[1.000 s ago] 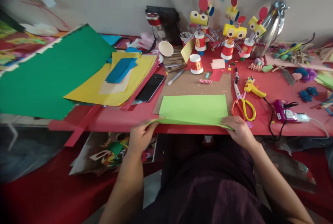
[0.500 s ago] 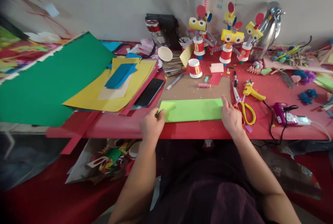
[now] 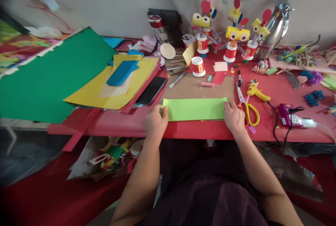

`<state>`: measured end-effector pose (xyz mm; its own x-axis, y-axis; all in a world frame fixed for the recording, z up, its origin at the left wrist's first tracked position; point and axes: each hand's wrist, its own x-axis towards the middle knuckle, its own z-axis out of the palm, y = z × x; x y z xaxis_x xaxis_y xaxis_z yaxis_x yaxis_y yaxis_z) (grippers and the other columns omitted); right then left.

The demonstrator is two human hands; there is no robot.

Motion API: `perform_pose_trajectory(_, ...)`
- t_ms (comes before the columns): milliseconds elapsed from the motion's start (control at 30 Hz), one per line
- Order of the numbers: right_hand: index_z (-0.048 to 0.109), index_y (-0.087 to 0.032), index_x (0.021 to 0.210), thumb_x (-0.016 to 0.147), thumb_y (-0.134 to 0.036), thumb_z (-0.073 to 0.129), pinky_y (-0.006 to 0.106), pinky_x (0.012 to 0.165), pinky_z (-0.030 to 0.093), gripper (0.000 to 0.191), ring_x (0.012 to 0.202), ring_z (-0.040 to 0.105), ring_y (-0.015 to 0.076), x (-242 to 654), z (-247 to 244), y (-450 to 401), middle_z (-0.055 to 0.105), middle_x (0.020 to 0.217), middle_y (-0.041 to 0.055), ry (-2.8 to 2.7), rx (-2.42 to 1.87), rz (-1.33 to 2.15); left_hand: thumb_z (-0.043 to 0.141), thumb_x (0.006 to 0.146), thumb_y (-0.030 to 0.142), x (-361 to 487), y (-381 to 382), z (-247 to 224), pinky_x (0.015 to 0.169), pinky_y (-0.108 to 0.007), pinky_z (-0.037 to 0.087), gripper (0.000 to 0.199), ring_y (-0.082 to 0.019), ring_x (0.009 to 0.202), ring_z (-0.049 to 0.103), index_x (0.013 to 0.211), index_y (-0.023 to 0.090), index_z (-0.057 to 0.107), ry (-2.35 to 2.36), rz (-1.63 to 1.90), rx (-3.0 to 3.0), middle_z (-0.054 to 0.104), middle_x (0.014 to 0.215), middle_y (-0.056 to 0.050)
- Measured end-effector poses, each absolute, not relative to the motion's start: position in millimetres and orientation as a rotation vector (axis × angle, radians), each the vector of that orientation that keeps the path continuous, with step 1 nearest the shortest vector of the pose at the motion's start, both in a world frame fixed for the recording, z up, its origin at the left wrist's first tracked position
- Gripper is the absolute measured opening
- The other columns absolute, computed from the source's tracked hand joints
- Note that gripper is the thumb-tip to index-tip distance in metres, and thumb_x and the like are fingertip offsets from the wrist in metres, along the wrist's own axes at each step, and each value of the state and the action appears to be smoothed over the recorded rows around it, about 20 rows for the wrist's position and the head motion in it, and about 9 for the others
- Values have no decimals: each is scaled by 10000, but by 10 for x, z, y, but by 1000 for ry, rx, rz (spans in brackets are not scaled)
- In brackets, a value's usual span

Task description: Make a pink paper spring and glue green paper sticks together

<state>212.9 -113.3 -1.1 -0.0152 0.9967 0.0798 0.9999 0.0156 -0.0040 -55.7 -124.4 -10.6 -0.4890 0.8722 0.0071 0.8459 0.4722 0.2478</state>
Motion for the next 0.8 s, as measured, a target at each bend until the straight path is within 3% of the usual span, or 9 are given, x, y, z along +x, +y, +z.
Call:
perform_pose_trajectory(267, 685, -283, 1238, 1009, -309, 420, 272, 489, 258, 352, 659, 619, 149, 2115, 19, -1134, 710, 1046, 65, -2158, -2175, -100, 469, 986, 339, -498, -1241, -33, 648, -312, 383, 265, -267, 939, 681, 1123, 194, 643, 2590, 277, 1445, 727, 1088, -115)
perform_pose_trajectory(800, 710, -264, 1209, 999, -293, 421, 258, 492, 268, 359, 631, 606, 135, 2113, 21, -1132, 717, 1044, 85, -2127, -2150, -102, 453, 988, 375, -481, -1195, 27, 700, -330, 448, 284, -296, 990, 691, 1102, 200, 645, 2595, 257, 1347, 732, 1065, -138)
